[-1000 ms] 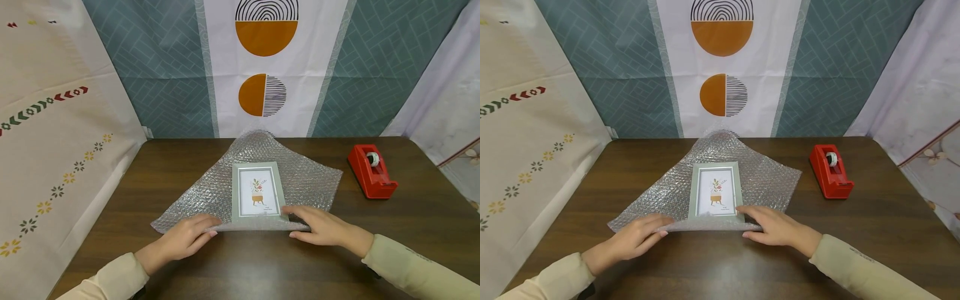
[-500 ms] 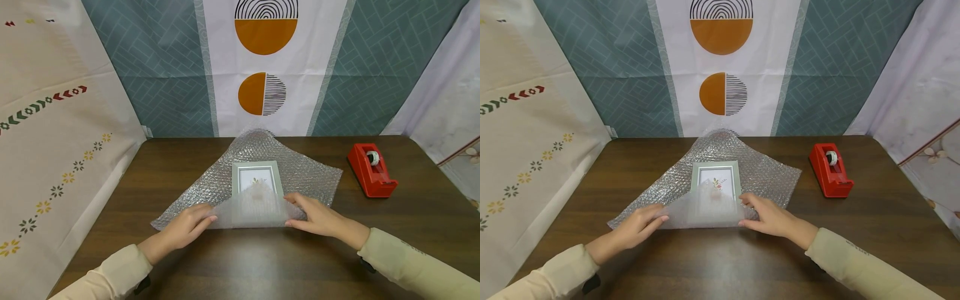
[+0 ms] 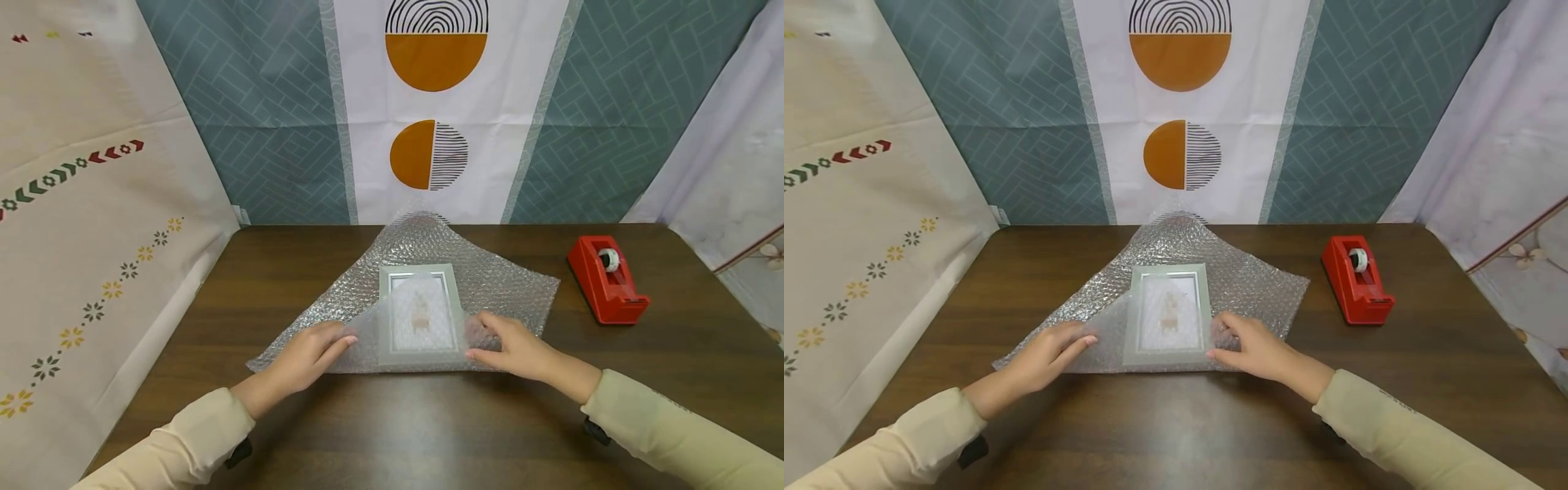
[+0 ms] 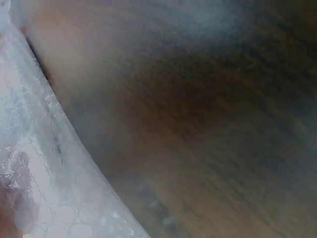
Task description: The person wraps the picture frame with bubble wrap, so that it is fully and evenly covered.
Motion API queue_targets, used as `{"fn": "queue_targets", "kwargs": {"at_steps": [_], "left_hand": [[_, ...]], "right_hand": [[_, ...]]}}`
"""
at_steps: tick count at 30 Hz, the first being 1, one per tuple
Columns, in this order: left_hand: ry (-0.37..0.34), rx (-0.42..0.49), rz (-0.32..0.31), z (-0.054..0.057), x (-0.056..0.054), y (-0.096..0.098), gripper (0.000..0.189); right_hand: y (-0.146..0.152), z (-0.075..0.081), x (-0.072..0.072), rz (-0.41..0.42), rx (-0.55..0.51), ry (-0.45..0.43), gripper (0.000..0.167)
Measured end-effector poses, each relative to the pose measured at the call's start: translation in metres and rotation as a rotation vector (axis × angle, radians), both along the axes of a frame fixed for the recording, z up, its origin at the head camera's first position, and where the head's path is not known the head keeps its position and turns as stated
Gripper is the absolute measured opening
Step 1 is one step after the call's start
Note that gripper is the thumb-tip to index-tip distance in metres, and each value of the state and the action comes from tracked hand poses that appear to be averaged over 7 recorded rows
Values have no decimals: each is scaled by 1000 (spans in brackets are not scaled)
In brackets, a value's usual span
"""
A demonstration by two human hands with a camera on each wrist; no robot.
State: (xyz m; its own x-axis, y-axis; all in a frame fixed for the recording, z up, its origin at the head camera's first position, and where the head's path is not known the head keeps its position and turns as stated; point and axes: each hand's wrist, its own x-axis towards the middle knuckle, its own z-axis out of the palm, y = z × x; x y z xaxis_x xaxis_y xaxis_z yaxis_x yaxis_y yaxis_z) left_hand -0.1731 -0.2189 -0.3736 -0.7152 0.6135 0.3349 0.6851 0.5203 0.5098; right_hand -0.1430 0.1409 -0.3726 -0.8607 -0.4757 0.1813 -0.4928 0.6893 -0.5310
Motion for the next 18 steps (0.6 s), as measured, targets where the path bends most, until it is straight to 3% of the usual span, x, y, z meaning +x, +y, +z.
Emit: {"fn": "queue_targets", "kwargs": {"at_steps": [10,14,18], "left_hand": [[-151,-39,71,3,-10,4,20],[-152,-57,106,4,-12,6,22],[-64,-52,173,4,-12,9,19]], "right_hand": [[-5,-3,1,-99,-55,-25,22],[-7,-2,1,-122,-73,-44,28],[-10,0,2,-149,-80,-64,33]]}}
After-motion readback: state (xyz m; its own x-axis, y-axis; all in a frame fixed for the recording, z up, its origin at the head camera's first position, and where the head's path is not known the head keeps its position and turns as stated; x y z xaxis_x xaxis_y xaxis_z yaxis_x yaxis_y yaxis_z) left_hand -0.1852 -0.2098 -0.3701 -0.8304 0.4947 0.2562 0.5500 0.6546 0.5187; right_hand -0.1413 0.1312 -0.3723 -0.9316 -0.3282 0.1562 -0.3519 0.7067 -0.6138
